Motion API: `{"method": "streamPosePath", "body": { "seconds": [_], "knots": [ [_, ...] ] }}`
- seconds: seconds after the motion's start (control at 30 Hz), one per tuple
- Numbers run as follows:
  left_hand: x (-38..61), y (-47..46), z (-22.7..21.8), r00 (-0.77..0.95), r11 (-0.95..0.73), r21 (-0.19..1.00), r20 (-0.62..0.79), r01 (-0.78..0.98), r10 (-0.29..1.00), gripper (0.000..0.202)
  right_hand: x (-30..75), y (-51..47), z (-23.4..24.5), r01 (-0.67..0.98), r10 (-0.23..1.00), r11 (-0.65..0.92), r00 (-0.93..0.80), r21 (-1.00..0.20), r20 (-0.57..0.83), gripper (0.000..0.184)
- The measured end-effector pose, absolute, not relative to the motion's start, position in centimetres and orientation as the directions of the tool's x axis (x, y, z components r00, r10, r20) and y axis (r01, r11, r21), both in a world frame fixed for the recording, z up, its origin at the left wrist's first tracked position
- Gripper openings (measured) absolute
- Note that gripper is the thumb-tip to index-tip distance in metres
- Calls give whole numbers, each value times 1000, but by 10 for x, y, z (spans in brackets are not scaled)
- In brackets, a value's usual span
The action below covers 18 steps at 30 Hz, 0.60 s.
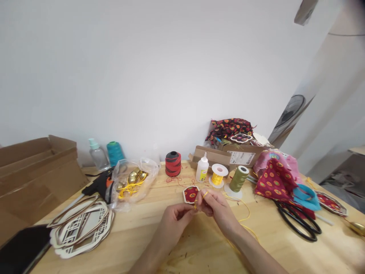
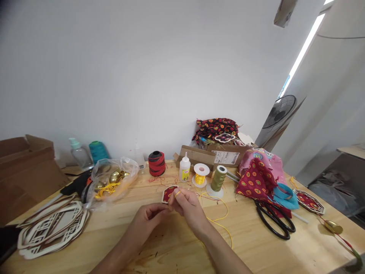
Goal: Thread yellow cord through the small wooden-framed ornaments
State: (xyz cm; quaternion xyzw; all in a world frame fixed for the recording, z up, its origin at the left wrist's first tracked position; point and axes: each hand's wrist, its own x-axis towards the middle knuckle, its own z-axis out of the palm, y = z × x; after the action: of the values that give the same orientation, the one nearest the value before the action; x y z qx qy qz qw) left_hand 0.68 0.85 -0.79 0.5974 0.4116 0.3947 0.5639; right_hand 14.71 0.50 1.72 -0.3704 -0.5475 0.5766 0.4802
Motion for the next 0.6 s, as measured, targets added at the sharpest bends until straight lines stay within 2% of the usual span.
{"method": "streamPosePath", "body": {
  "seconds": [0.17, 0.27, 0.4, 0.5, 0.6],
  "knots": [
    [5, 11, -4, 370, 92, 991, -49, -99, 928, 23, 152, -5, 25, 33, 844, 131, -527, -991, 95, 7],
    [3, 13, -4, 310, 134, 986, -98, -96, 946, 25, 156, -6, 27, 80, 831, 126, -553, -989, 61, 14],
    [2, 13, -7, 282, 44, 997, -23, -68, 959, 26, 156, 0, 25, 58, 907, 59, -420, -997, 29, 25],
    [3, 13, -8, 309, 0, 999, 12, -40, 951, 25, 154, 3, 17, 208, 912, 106, -411, -972, 11, 37],
    [3, 11, -7, 315, 6, 1000, -4, -4, 949, 25, 152, 5, 10, 335, 913, 153, -408, -930, 3, 38]
  ]
}}
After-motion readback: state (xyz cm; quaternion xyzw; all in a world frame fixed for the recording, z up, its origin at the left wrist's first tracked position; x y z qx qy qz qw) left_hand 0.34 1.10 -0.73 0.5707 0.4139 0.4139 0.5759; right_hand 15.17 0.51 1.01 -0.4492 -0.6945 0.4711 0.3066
